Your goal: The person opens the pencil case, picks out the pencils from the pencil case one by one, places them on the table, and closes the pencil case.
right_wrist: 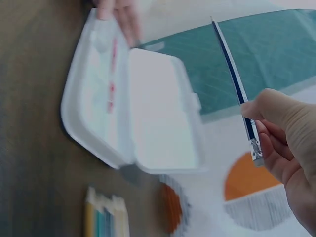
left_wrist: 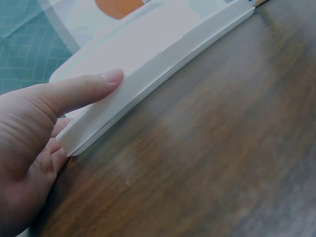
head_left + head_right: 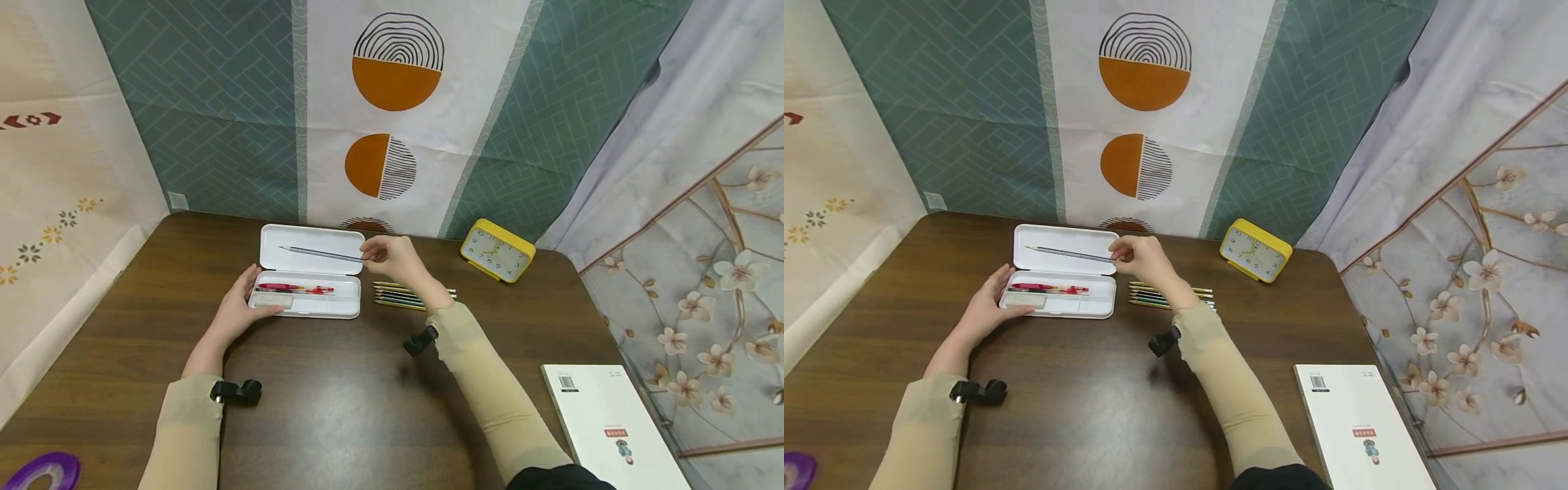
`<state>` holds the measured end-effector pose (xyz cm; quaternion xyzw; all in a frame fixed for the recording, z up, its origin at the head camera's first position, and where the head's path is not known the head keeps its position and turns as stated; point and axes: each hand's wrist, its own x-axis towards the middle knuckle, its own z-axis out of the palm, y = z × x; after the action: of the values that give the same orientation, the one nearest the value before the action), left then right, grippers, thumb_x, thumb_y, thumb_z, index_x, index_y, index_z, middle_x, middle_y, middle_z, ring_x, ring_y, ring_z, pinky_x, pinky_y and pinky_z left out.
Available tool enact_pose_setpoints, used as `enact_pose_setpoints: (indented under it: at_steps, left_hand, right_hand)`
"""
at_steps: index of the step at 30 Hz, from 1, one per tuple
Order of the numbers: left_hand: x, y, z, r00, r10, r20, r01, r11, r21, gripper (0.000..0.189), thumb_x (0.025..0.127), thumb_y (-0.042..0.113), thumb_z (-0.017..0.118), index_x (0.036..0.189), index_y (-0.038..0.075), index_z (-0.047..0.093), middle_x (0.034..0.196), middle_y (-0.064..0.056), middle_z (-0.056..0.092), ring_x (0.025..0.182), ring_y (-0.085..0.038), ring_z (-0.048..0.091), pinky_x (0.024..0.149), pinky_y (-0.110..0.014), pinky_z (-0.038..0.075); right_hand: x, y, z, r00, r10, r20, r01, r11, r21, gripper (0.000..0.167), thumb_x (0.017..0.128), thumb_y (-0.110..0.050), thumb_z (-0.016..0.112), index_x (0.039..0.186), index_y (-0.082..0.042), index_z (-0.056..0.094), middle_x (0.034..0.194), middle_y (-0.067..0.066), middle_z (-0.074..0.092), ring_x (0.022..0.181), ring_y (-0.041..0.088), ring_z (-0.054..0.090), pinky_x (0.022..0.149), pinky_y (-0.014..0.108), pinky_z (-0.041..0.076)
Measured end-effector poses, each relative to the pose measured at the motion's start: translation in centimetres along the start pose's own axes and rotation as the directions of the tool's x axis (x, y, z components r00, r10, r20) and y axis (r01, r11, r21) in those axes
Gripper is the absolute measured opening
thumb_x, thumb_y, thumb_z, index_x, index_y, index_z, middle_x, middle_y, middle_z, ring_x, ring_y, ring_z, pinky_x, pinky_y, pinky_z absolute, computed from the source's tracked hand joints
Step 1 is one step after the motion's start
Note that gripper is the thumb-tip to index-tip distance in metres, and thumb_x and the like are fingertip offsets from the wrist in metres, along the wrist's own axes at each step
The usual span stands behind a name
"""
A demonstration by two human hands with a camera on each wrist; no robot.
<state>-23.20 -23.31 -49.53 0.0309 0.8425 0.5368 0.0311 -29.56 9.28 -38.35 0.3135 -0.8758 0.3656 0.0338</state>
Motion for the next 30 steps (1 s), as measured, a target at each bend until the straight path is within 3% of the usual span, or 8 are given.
enact_pose_setpoints:
  at_steps: [9, 14, 30]
  left_hand:
    - [-0.1, 0.1, 0.0, 1.000, -0.002, -0.002, 0.002, 1.000, 0.004, 0.115, 0.078, 0.029, 0.083, 0.157, 0.004, 0.004, 0.161, -0.025, 0.017, 0.148, -0.043, 0.018, 0.117, -0.062, 0.020]
    - [0.0, 0.1, 0.0, 1.000, -0.006, -0.004, 0.006, 1.000, 0.008, 0.115, 0.078, 0.029, 0.083, 0.157, 0.005, 0.004, 0.161, -0.025, 0.017, 0.148, -0.043, 0.018, 0.117, -0.062, 0.020]
    - [0.0, -0.1, 0.1, 1.000, -0.011, -0.011, 0.011, 1.000, 0.014, 0.114, 0.078, 0.032, 0.083, 0.157, 0.005, 0.005, 0.161, -0.023, 0.017, 0.148, -0.043, 0.018, 0.116, -0.063, 0.020]
  right_hand:
    - [-2.4, 1.5, -4.3, 1.000, 0.018, 0.018, -0.019, 0.999, 0.043, 0.021, 0.083, 0.000, 0.073, 0.103, 0.005, 0.071, 0.091, 0.012, 0.073, 0.079, 0.020, 0.067, 0.073, 0.029, 0.057]
    - [-4.1, 3.2, -5.7, 0.999, 0.038, 0.000, -0.038, 0.999, 0.032, 0.019, 0.082, 0.001, 0.073, 0.100, 0.000, 0.072, 0.087, 0.011, 0.073, 0.077, 0.018, 0.068, 0.068, 0.025, 0.056]
    - [-8.9, 9.6, -6.3, 0.970, 0.219, 0.103, -0.225, 0.973, 0.047, 0.022, 0.082, 0.002, 0.070, 0.104, 0.005, 0.070, 0.089, 0.010, 0.072, 0.078, 0.014, 0.065, 0.068, 0.022, 0.053]
